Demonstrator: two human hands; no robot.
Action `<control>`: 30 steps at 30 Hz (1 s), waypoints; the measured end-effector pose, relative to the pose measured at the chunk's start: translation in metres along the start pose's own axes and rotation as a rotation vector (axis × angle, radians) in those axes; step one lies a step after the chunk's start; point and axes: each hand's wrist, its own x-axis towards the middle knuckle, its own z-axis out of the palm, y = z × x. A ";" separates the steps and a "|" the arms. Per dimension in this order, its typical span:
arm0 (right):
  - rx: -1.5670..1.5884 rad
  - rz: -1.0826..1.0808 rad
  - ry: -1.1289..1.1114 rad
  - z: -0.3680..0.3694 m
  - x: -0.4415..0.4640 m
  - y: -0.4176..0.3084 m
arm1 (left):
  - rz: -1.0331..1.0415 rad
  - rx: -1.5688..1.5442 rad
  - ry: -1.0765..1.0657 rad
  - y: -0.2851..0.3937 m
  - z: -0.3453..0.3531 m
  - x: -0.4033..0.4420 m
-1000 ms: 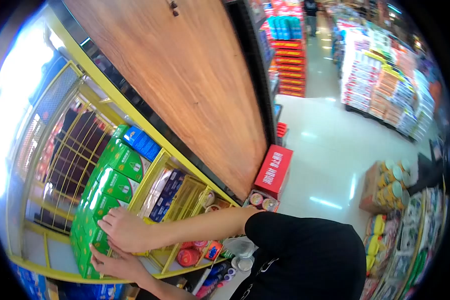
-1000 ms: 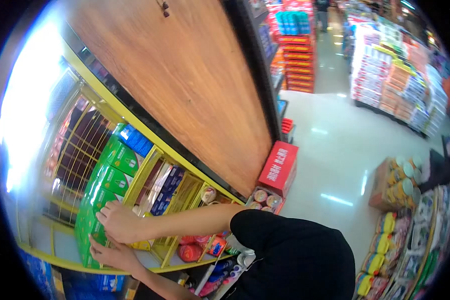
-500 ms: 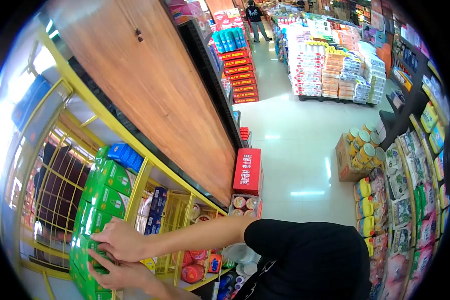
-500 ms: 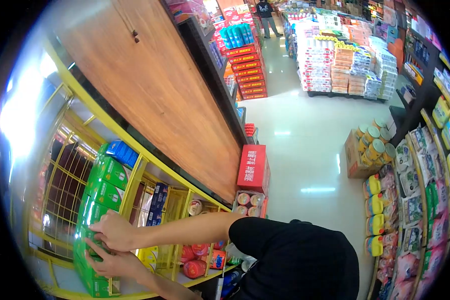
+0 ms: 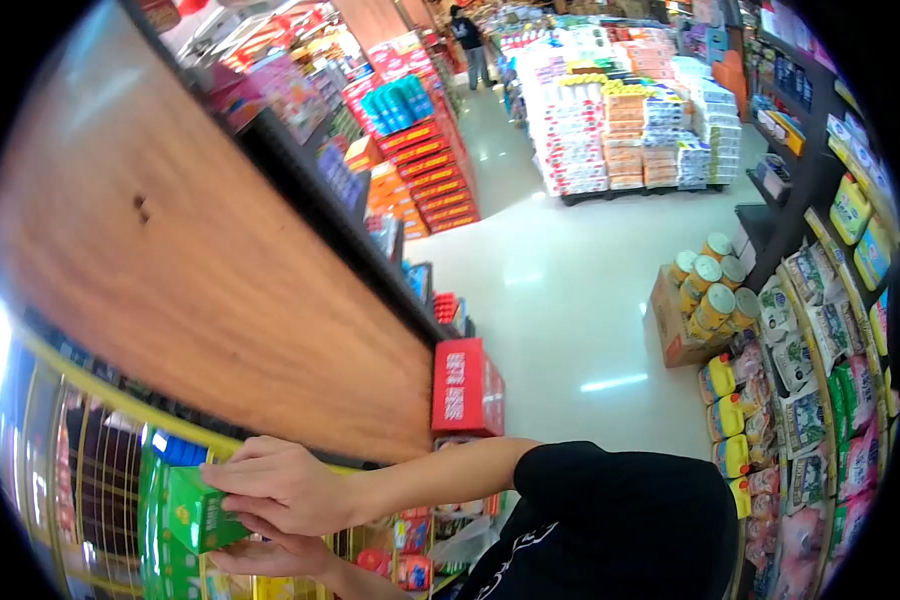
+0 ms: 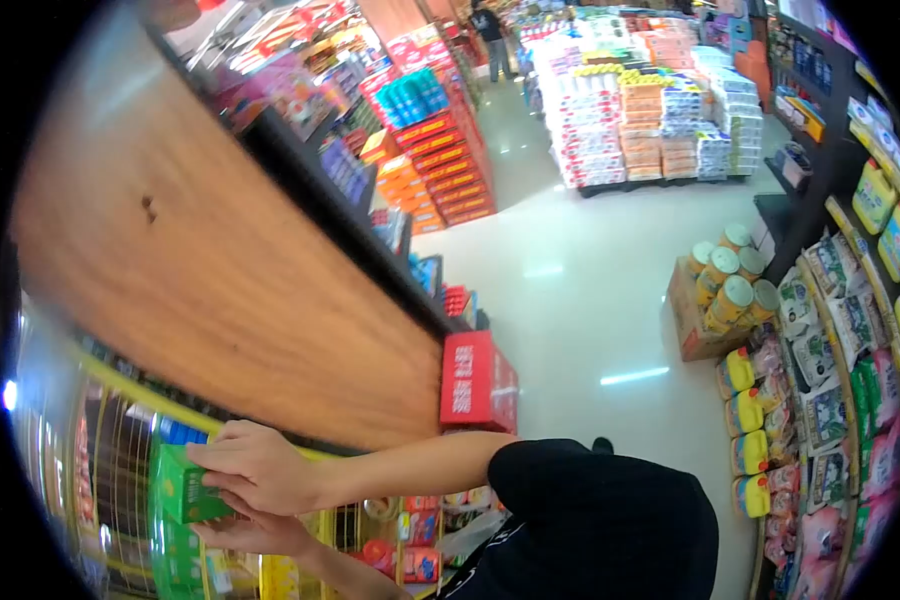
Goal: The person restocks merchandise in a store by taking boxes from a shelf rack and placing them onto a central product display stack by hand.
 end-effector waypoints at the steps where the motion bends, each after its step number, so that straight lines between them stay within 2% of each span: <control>1: -0.015 -0.014 0.011 -0.033 0.004 0.003 | -0.013 -0.090 -0.018 0.013 0.029 -0.014; 2: -0.076 0.016 0.002 -0.071 0.004 -0.001 | 0.015 -0.178 -0.032 0.012 0.053 -0.035; 5: -0.191 0.033 0.051 -0.176 -0.001 0.004 | -0.159 -0.360 -0.093 0.053 0.130 -0.110; 7: -0.353 0.106 0.091 -0.242 -0.002 0.008 | -0.159 -0.067 -0.378 0.070 0.177 -0.161; 9: -0.517 0.183 0.135 -0.308 -0.002 0.000 | -0.269 -0.188 -0.560 0.105 0.213 -0.201; 11: -0.629 0.207 0.252 -0.361 -0.003 -0.008 | -0.469 -0.728 -0.628 0.143 0.248 -0.219; 12: -0.699 0.229 0.273 -0.393 -0.003 -0.014 | -0.443 -0.736 -0.663 0.158 0.268 -0.235; 16: -0.839 0.296 0.381 -0.492 -0.009 -0.012 | -0.552 -0.987 -0.914 0.181 0.347 -0.281; 19: -0.950 0.353 0.375 -0.561 -0.011 -0.007 | -0.588 -1.081 -0.972 0.204 0.413 -0.317; 24: -0.923 0.623 0.485 -0.687 -0.026 0.019 | -0.792 -1.066 -1.029 0.233 0.534 -0.376; 25: -0.897 0.719 0.495 -0.710 -0.031 0.022 | -0.829 -1.096 -1.103 0.236 0.557 -0.385; 28: -0.749 0.827 0.614 -0.777 -0.031 0.024 | -0.950 -1.196 -1.299 0.256 0.623 -0.425; 30: -0.820 0.910 0.625 -0.820 -0.030 0.025 | -0.881 -1.219 -1.403 0.266 0.664 -0.457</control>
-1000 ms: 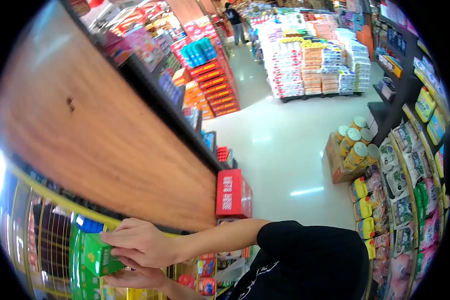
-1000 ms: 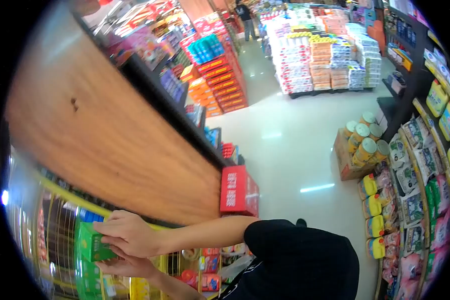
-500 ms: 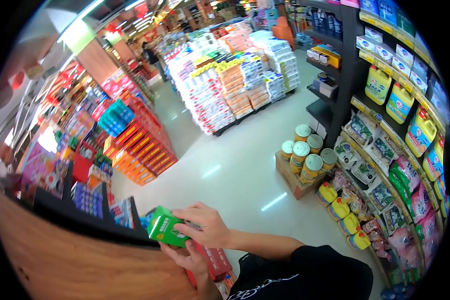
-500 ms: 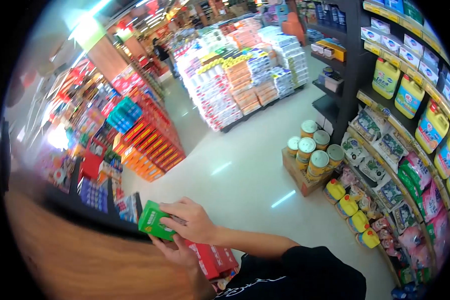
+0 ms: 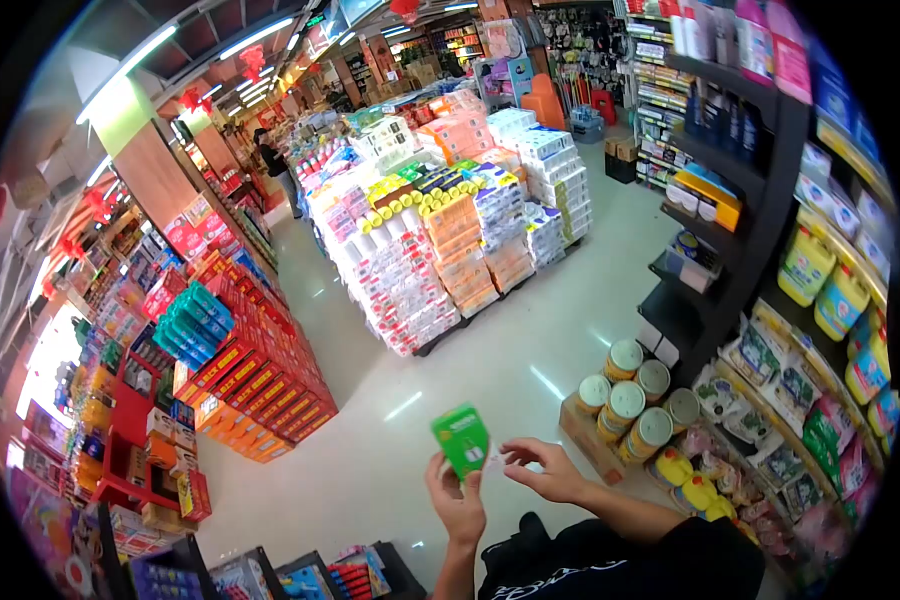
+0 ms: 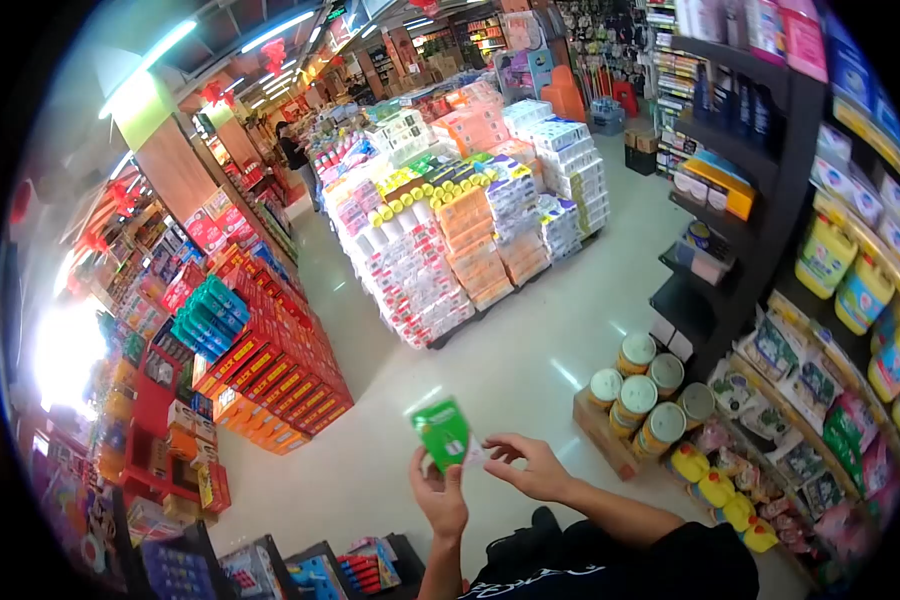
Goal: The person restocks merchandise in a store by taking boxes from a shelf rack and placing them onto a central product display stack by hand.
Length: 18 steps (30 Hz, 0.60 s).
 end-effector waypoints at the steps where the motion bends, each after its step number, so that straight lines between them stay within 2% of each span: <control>1: -0.044 0.034 0.008 -0.010 0.016 0.007 | -0.018 0.015 -0.036 -0.019 0.008 0.019; 4: 0.003 0.113 0.146 -0.029 0.063 0.048 | -0.142 -0.078 -0.126 -0.067 0.028 0.069; 6: 0.027 0.205 0.184 -0.040 0.101 0.059 | -0.174 -0.098 -0.105 -0.095 0.044 0.105; 9: 0.224 0.223 0.263 -0.054 0.158 0.094 | -0.222 -0.090 -0.138 -0.131 0.064 0.161; 14: 0.298 0.196 0.278 -0.102 0.272 0.142 | -0.230 0.006 -0.184 -0.200 0.100 0.263; 18: 0.343 0.178 0.218 -0.135 0.375 0.159 | -0.228 0.149 -0.143 -0.222 0.125 0.356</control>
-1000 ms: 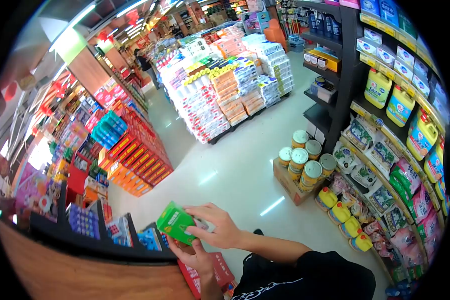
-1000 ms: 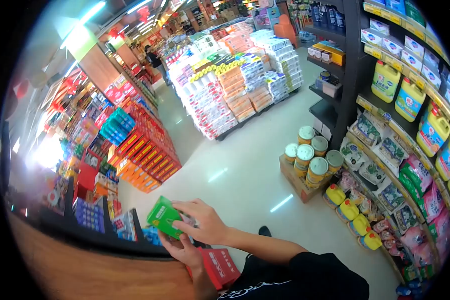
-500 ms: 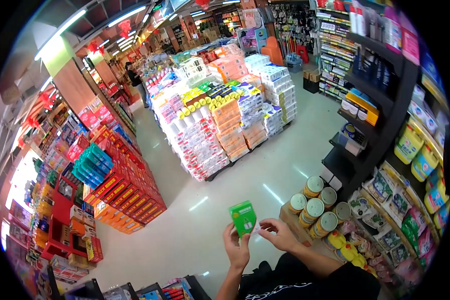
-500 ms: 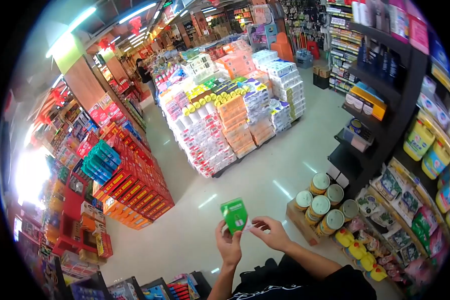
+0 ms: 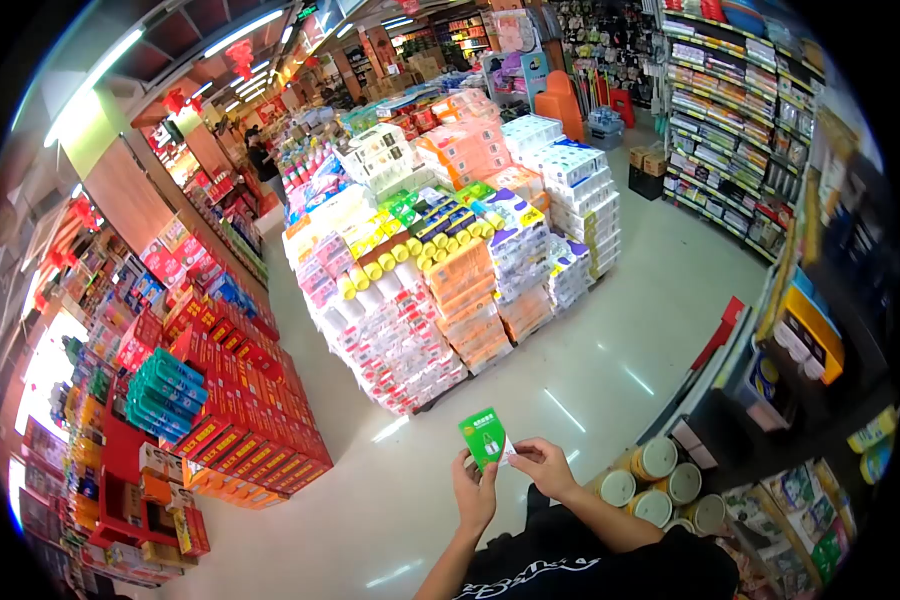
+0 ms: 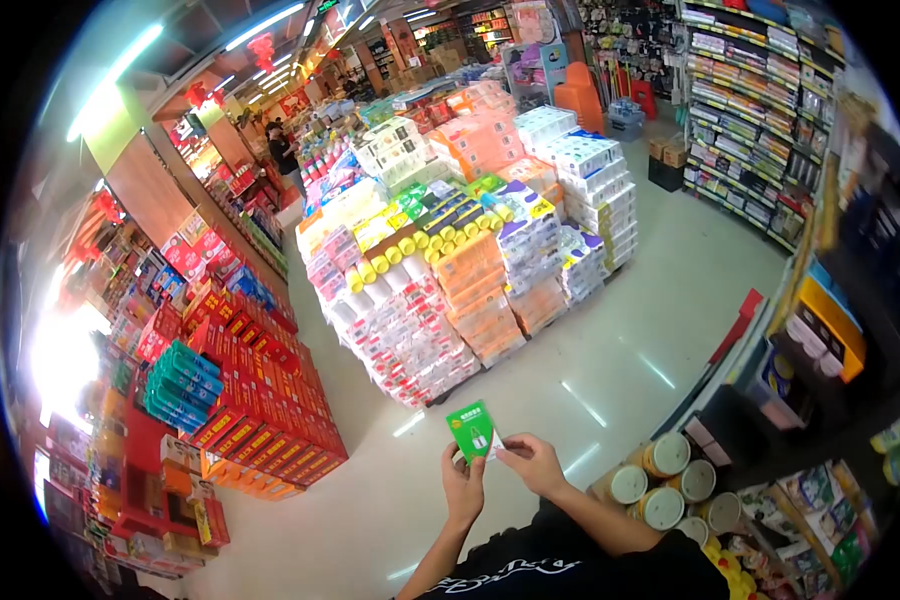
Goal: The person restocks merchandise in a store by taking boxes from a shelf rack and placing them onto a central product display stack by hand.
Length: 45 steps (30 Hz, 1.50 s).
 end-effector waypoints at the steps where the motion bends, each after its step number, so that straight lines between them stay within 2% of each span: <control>1: 0.015 -0.006 -0.014 -0.003 0.021 -0.005 | 0.019 0.016 0.000 0.007 0.005 0.021; 9: 0.097 -0.040 0.057 -0.027 0.178 -0.036 | 0.131 0.060 -0.076 -0.002 0.032 0.180; 12: 0.077 -0.078 0.096 -0.044 0.233 -0.033 | 0.103 -0.038 -0.125 -0.019 0.052 0.239; 22: -0.235 -0.034 0.213 -0.086 0.445 -0.056 | 0.061 0.046 -0.155 -0.064 0.105 0.458; 26: -0.181 -0.006 0.170 -0.080 0.531 -0.087 | 0.147 0.136 -0.050 -0.066 0.118 0.539; 29: -0.212 -0.089 0.128 -0.078 0.600 -0.079 | 0.106 0.168 0.014 -0.045 0.121 0.590; 30: -0.207 -0.084 0.157 -0.078 0.623 -0.067 | 0.054 0.264 0.013 -0.028 0.119 0.604; 33: -0.141 0.082 0.047 -0.061 0.676 -0.098 | 0.006 0.262 0.068 -0.035 0.115 0.647; 34: -0.168 0.026 0.021 -0.063 0.699 -0.082 | 0.000 0.262 0.089 -0.036 0.115 0.658; 38: -0.292 0.134 -0.020 -0.050 0.761 -0.088 | -0.066 0.300 0.160 -0.027 0.118 0.696; 40: -0.357 0.116 -0.077 -0.051 0.787 -0.077 | -0.114 0.345 0.196 -0.027 0.122 0.714; 42: -0.344 0.126 -0.112 -0.045 0.802 -0.078 | -0.074 0.382 0.266 -0.031 0.125 0.726; 45: -0.516 -0.016 -0.134 -0.047 0.820 -0.058 | -0.102 0.390 0.316 -0.039 0.130 0.736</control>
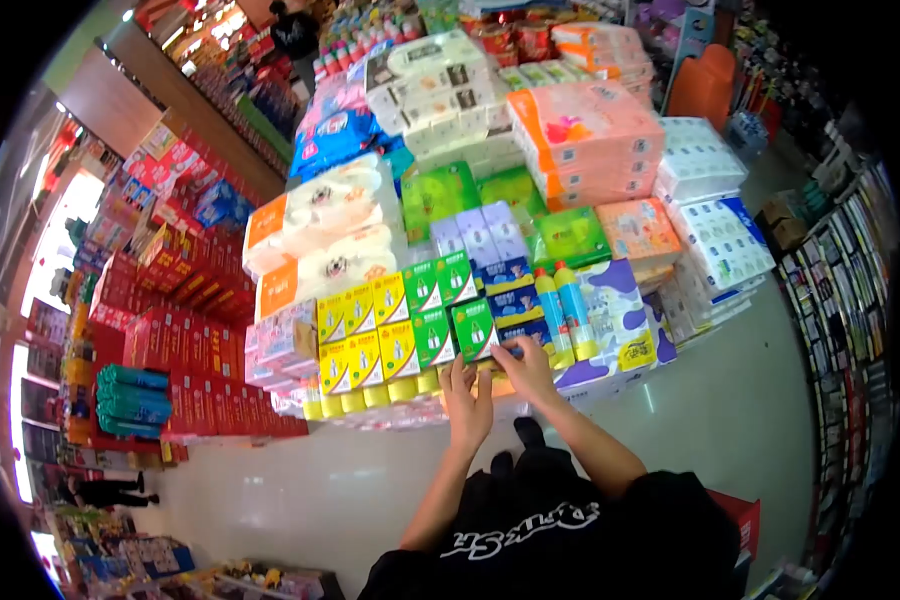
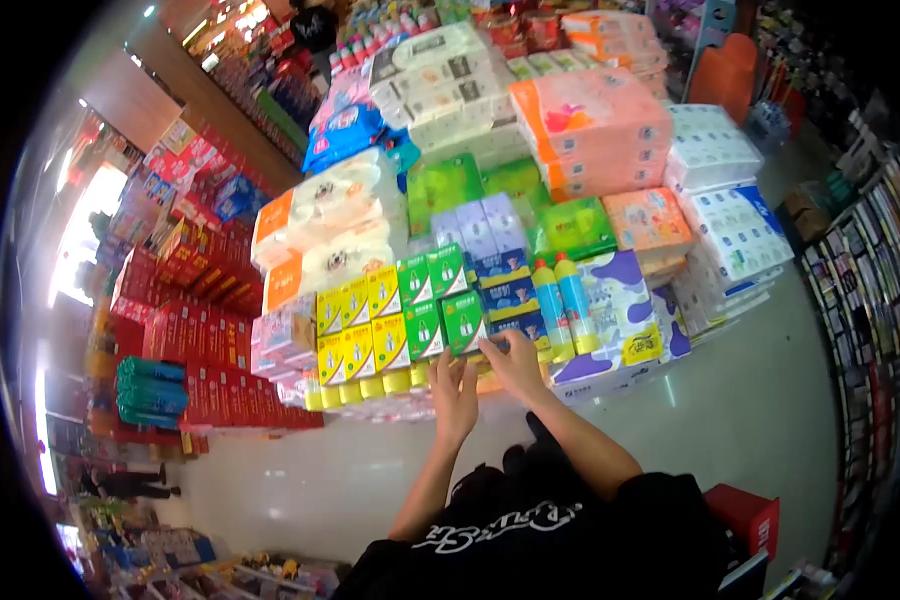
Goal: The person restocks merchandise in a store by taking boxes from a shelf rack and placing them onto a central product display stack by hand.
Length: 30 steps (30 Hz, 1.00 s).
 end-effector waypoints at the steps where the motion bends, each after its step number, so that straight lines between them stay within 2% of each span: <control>1: 0.008 -0.020 -0.009 0.001 0.003 0.003 | -0.010 0.008 0.010 0.000 0.000 -0.001; 6: -0.060 -0.100 -0.039 0.000 0.009 0.000 | 0.016 0.068 0.070 -0.006 0.000 -0.009; 12: -0.133 -0.133 -0.021 0.009 0.009 -0.005 | -0.025 -0.073 0.244 -0.040 -0.036 -0.064; 13: -0.207 -0.082 -0.067 0.006 0.010 -0.008 | -0.044 -0.117 0.285 -0.048 -0.044 -0.077; 17: -0.454 -0.565 0.227 0.026 -0.011 -0.007 | -0.177 -0.159 0.402 -0.078 -0.088 -0.148; 20: -0.360 -0.735 0.196 0.063 -0.061 -0.038 | -0.228 -0.162 0.480 -0.085 -0.130 -0.201; 24: -0.141 -0.491 -0.200 0.137 -0.169 -0.069 | -0.259 -0.141 0.590 -0.108 -0.190 -0.291; 25: -0.121 -0.491 -0.302 0.156 -0.196 -0.066 | -0.269 -0.159 0.623 -0.112 -0.205 -0.315; 28: -0.396 -0.585 -0.547 0.213 -0.277 -0.068 | -0.293 -0.195 0.739 -0.116 -0.250 -0.380; 29: -0.460 -0.638 -0.775 0.243 -0.305 -0.098 | -0.277 -0.188 0.826 -0.098 -0.288 -0.404; 30: -0.543 -0.652 -0.988 0.262 -0.334 -0.087 | -0.283 -0.185 0.877 -0.108 -0.302 -0.431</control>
